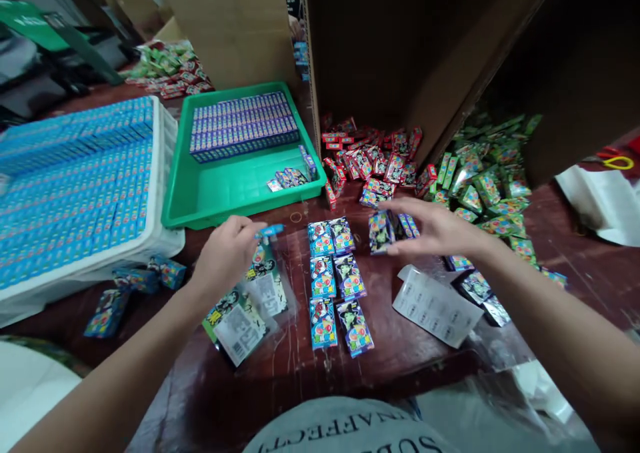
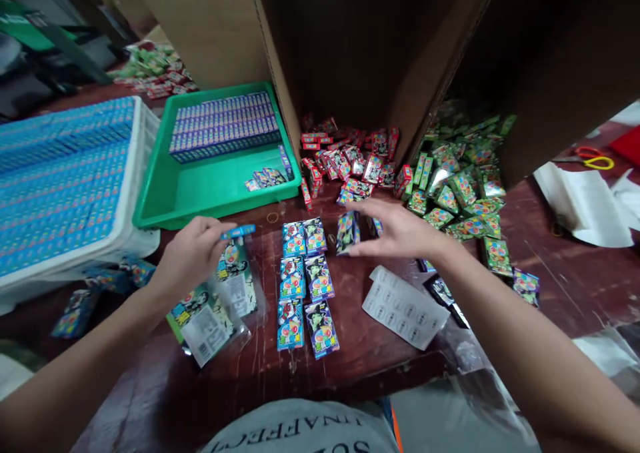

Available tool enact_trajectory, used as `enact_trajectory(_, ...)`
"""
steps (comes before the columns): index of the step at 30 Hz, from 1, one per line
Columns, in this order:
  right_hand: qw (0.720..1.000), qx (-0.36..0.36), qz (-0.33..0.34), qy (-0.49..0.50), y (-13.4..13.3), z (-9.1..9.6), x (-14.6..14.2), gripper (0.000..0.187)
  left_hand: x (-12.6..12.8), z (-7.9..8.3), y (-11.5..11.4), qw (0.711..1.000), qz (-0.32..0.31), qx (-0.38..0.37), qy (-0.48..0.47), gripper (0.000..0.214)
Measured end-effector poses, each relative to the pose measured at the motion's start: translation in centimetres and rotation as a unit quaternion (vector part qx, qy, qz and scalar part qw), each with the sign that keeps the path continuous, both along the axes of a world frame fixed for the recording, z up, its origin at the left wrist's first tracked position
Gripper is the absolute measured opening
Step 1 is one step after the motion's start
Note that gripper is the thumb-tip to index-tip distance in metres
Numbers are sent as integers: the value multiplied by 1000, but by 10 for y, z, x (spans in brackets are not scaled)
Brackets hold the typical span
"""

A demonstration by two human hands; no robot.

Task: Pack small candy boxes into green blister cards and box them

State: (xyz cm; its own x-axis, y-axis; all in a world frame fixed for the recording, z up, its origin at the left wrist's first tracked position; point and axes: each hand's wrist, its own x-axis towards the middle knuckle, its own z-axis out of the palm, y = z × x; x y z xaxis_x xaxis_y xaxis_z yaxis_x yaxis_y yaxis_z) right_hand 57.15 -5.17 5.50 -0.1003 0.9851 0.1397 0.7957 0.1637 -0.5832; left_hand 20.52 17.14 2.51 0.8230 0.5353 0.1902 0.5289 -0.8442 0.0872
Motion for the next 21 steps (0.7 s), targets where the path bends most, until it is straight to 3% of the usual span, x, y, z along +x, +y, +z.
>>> enact_trajectory(2,996,19,-2,90,-36,1,-27,79,-15,4,-33,996,-67,-58,-27,29)
enact_trajectory(4,993,21,7,112,-68,-8,-62,78,-28,3,-72,982,-143,-116,-43,25)
enact_trajectory(6,996,30,-21,82,-93,-26,-98,74,-35,-4,-106,962,-234,-132,-45,23)
enact_trajectory(8,995,39,-93,14,-110,-50,-132,66,-37,-14,-131,947,-296,-123,-37,22)
enact_trajectory(11,980,15,-179,-85,-122,-76,-166,58,-39,-26,-147,957,-255,-142,-6,21)
enact_trajectory(13,976,-3,-191,-107,-126,-78,-174,55,-42,-27,-148,957,-237,-169,-9,24)
enact_trajectory(17,989,-32,-103,-104,-122,-55,-166,50,-48,-23,-148,956,-206,-203,-55,36)
enact_trajectory(19,992,-59,-45,-99,-117,-45,-161,50,-48,-24,-150,962,-168,-216,-28,56)
enact_trajectory(21,992,-86,-41,-84,-112,-43,-162,46,-47,-27,-154,965,-146,-218,1,71)
